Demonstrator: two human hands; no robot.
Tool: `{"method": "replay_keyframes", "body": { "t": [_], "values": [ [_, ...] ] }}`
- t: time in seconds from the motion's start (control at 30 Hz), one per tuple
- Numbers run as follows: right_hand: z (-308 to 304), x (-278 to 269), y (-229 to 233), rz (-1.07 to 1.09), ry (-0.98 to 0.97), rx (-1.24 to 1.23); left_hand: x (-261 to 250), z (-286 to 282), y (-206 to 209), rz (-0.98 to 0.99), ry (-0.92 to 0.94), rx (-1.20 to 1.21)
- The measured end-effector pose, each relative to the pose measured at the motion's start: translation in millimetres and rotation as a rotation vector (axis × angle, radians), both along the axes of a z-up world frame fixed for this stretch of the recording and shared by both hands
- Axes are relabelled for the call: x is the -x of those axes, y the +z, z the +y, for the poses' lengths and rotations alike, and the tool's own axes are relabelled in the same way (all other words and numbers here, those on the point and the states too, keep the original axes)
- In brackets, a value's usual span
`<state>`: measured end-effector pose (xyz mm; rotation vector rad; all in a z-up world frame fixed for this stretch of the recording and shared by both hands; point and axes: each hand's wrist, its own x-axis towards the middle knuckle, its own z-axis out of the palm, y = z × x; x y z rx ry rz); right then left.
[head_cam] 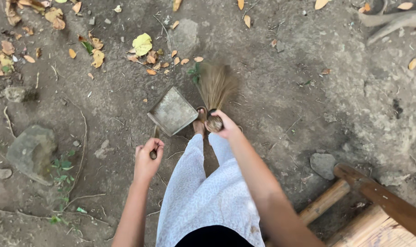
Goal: The person sweeps dirt and debris into a dustpan using a small hand broom while moving around an outdoor area.
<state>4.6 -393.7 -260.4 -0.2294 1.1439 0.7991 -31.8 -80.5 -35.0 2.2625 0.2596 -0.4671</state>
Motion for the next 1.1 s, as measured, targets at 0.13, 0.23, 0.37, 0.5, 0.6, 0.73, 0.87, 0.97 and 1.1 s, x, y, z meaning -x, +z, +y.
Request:
{"method": "replay_keyframes", "body": {
  "t": [0.13,0.23,0.37,0.5,0.6,0.73,0.87,0.97,1.1],
  "values": [
    [-55.3,40.6,23.5,-0.150,0.140,0.097,-4.0,-2.7,3.2,0.040,-0.008,0.002],
    [-50.9,80.7,55.4,-0.167,0.056,0.137,-9.3,-3.8,8.0,0.016,-0.033,-0.002],
    [16.9,104.3,75.6,-0.069,-0.222,0.150,-16.5,-6.4,15.8,0.003,-0.038,-0.009],
    [61.0,59.7,61.0,-0.095,-0.399,-0.060,-17.9,-6.7,18.4,0.039,-0.017,-0.040],
    [50.9,34.4,57.0,0.044,-0.422,-0.135,-17.1,-9.2,19.1,0.011,-0.040,-0.080],
    [13.2,58.7,100.2,-0.226,-0.087,-0.035,-17.4,-4.9,19.1,-0.057,-0.059,-0.065],
    [-19.8,74.9,165.2,-0.427,0.171,0.215,-16.5,-8.6,25.4,-0.066,-0.055,-0.069],
    [-45.0,89.0,210.6,-0.367,0.021,0.227,-22.4,-21.2,37.1,-0.082,-0.061,-0.054],
    [-91.6,114.0,238.7,-0.240,-0.296,0.077,-48.1,-48.0,49.7,-0.086,-0.031,0.127]
  ]
}}
